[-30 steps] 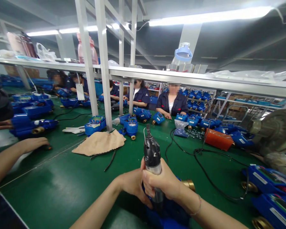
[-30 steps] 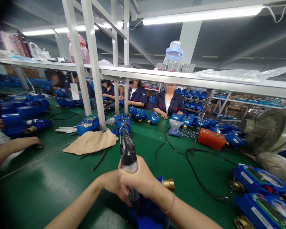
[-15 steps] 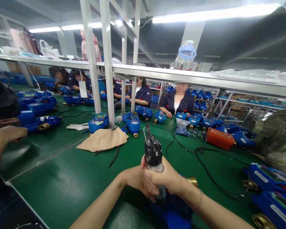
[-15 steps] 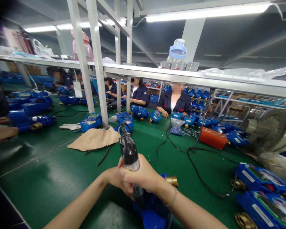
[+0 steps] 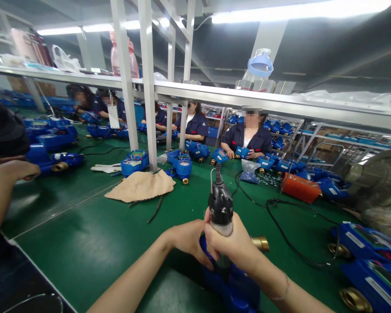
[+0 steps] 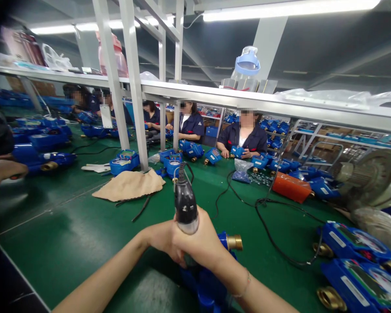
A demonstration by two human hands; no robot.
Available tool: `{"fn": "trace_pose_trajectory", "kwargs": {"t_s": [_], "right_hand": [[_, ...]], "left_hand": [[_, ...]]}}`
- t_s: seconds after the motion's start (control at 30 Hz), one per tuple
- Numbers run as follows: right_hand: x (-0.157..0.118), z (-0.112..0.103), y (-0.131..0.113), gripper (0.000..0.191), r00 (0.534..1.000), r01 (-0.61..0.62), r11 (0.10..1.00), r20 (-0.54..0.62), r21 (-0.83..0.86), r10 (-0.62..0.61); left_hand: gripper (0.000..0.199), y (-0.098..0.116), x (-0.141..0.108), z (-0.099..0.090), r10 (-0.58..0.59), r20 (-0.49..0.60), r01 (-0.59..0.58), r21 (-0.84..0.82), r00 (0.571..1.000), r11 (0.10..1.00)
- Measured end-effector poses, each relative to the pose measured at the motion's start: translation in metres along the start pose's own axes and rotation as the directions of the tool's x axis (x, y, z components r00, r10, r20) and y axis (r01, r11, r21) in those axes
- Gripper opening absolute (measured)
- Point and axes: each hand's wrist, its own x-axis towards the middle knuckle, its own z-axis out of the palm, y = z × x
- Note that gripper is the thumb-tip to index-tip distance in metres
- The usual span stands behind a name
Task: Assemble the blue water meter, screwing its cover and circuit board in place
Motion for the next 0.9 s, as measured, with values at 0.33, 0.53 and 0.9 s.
{"fn": "trace_pose_trajectory", "kwargs": {"t_s": [0.33,0.53,0.9], "right_hand": [[0.005,-0.014,0.012,0.016,0.997,-0.019,0.985,0.082,0.17,0.005],[0.007,-0.008,0.008,0.013,0.987,-0.035,0.987,0.158,0.155,0.011],[0.009,-0.005,0.004,0.013,0.962,-0.059,0.986,0.271,0.159,0.014]], "left_hand": [[0.054,-0.002,0.003,0.0,0.032,-0.02,-0.032,0.008,0.999,0.999],[0.033,0.002,-0.002,0.001,0.012,0.023,-0.012,0.01,1.0,1.0],[0.023,0.007,-0.004,0.0,0.049,0.075,-0.052,0.035,0.996,0.998]]}}
